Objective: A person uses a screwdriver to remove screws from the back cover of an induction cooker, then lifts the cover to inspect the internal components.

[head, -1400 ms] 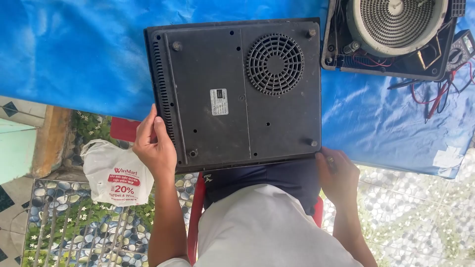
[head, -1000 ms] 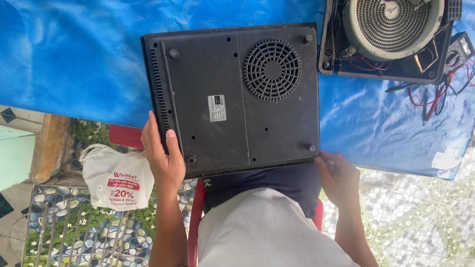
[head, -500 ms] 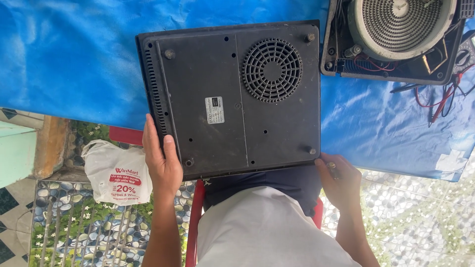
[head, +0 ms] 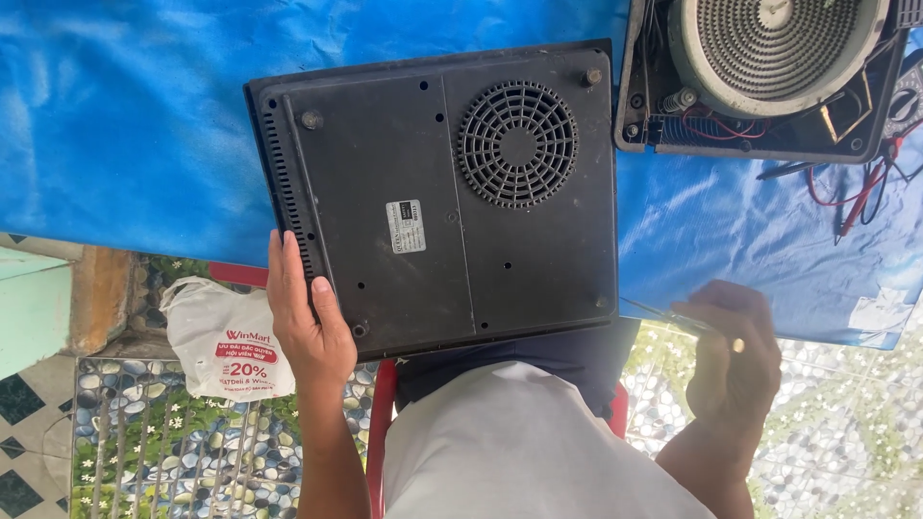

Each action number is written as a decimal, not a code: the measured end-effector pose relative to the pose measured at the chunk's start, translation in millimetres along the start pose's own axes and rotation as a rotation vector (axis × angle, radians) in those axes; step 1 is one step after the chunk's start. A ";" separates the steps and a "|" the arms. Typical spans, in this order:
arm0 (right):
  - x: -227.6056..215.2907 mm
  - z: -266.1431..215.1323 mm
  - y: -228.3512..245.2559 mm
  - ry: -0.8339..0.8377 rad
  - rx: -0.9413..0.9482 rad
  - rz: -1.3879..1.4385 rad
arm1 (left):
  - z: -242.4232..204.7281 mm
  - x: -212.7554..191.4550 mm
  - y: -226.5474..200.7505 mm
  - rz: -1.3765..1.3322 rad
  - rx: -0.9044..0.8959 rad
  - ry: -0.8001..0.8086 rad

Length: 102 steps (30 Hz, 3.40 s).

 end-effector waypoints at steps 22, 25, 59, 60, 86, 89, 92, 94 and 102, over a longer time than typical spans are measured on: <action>100.2 21.3 57.2 0.240 -0.455 0.160 | 4.0 -0.5 9.9 -0.160 -0.127 -0.063; 102.1 26.3 65.3 0.251 -0.468 0.137 | 3.7 -0.7 8.8 -0.156 -0.123 -0.064; 39.9 -9.7 -35.5 0.213 0.349 -0.165 | -0.6 0.6 20.6 -0.267 -0.073 0.072; 41.7 -9.8 -29.8 0.230 0.264 -0.161 | -1.5 1.9 20.9 -0.296 -0.073 0.123; 29.6 -35.2 -0.7 -0.045 -0.068 -0.079 | -65.0 10.4 -9.4 0.095 0.371 -0.213; 52.6 -27.0 31.4 0.011 -0.299 0.102 | -66.9 20.8 -31.5 0.320 0.422 -0.206; 74.9 -18.4 60.6 0.096 -0.417 0.179 | -69.0 25.1 -45.5 0.415 0.408 -0.188; 84.2 -19.2 71.9 0.130 -0.450 0.201 | -75.7 28.6 -45.3 0.369 0.408 -0.154; 98.0 -14.2 89.9 0.221 -0.539 0.208 | -79.4 38.5 -53.1 0.354 0.581 -0.284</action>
Point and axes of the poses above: each hand's wrist, its own z-axis towards the middle knuckle, its own x-axis out of the palm, y = z × x, the point moved 9 cm from there along z, towards the middle knuckle, and after that the axes turned 2 degrees about -x, right-handed, at the moved point
